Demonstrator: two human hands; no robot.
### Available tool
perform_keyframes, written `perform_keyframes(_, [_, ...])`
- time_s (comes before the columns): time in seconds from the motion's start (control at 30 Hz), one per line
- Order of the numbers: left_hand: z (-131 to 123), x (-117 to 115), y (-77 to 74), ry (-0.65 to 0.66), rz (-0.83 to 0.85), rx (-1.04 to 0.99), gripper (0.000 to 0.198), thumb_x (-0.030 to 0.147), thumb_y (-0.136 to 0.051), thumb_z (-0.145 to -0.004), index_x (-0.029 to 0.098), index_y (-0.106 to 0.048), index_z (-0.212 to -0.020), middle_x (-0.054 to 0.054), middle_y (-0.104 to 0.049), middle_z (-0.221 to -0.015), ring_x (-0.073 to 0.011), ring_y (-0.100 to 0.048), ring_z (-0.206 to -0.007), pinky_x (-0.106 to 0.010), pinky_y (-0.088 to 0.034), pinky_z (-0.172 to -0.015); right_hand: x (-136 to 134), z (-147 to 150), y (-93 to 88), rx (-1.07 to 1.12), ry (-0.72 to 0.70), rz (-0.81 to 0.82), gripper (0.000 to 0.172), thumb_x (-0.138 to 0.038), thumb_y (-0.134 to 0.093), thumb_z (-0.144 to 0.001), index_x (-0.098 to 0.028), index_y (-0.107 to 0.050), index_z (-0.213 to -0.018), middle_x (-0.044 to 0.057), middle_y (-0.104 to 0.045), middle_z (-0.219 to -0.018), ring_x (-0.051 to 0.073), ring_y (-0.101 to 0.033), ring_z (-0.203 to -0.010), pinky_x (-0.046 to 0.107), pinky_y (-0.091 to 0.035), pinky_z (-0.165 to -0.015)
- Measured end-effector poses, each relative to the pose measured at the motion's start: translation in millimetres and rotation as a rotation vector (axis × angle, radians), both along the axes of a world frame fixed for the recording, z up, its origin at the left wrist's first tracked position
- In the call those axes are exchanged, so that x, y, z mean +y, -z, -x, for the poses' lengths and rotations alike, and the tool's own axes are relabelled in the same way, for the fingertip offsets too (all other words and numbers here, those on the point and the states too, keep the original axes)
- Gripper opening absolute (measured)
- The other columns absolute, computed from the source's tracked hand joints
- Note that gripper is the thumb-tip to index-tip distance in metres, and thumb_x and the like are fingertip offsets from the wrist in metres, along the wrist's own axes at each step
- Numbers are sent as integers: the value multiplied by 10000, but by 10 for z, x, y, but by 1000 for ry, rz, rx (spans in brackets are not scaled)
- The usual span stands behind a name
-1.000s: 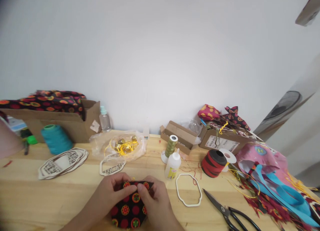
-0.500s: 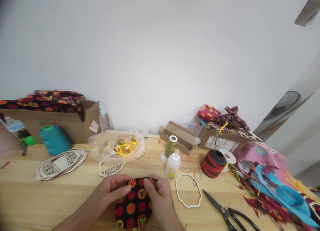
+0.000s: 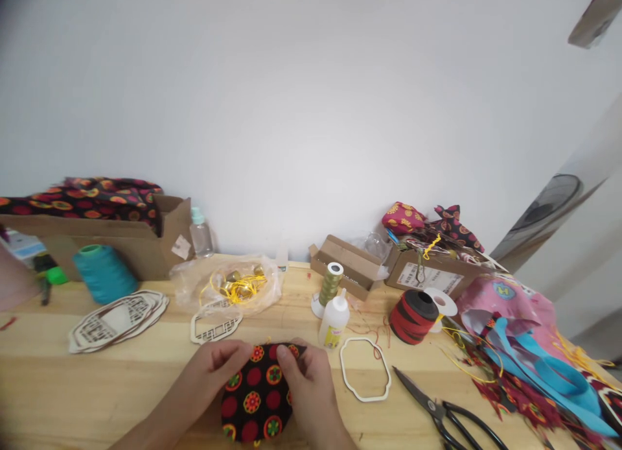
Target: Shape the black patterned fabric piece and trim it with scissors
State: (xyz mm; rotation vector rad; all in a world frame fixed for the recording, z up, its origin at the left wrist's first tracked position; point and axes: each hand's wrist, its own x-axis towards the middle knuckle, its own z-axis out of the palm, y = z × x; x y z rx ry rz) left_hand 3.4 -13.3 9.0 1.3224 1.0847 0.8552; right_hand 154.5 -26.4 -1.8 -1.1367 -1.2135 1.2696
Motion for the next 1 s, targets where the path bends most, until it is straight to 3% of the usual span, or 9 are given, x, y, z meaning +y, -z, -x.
perform_keyframes(0.17, [-40,-39,51,48,-2,-4,317,412,-545,-723,142,-598,-564,50,-502,-496,-107,-407,-521,-209,-311,-499,25,11,-23,-77,96,29,228,-324,-669,-631,-132,-582,-546,-30,-522,-502,112,-446,-513,214,-352,-491])
perform_keyframes(0.3, [-13,9,74,1,19,-11,327,422,-564,-707,135,-624,-563,40,-540,-474,-113,-437,-497,-214,-327,-491,19,13,16,-40,44,87,169,-259,-706,-570,-137,-611,-639,-6,-625,-571,146,-548,-551,248,-434,-532])
perform_keyframes(0.47, [71,82,35,-89,25,-55,310,424,-565,-712,142,-632,-605,32,-616,-529,-117,-491,-526,-212,-374,-524,-3,43,102,49,-43,126,438,-132,-768,-422,-151,-627,-836,47,-707,-790,240,-634,-720,340,-502,-632])
perform_keyframes(0.6, [84,106,25,-97,47,-101,258,389,-597,-700,143,-658,-653,23,-668,-577,-123,-542,-554,-207,-408,-537,-4,34,79,109,-83,90,272,-303,-712,-590,-124,-647,-785,50,-693,-730,191,-612,-645,290,-479,-596])
perform_keyframes(0.7, [68,115,50,-62,71,-136,234,367,-615,-691,139,-669,-699,7,-686,-587,-149,-592,-591,-228,-450,-572,8,7,80,67,-56,57,318,-417,-603,-704,-101,-621,-670,17,-608,-576,118,-510,-507,208,-394,-476])
perform_keyframes(0.87, [24,104,108,3,75,-228,283,238,-725,-589,180,-632,-850,-11,-717,-808,-205,-633,-793,-298,-499,-705,28,-3,86,14,8,16,369,-467,-553,-727,-126,-534,-586,-34,-447,-506,86,-368,-475,186,-296,-438])
perform_keyframes(1.0, [11,70,65,35,116,-309,304,199,-722,-599,186,-622,-885,-26,-721,-840,-199,-647,-780,-302,-505,-720,39,-15,56,-13,42,-5,414,-502,-503,-743,-155,-438,-528,-42,-366,-517,93,-324,-506,196,-277,-458])
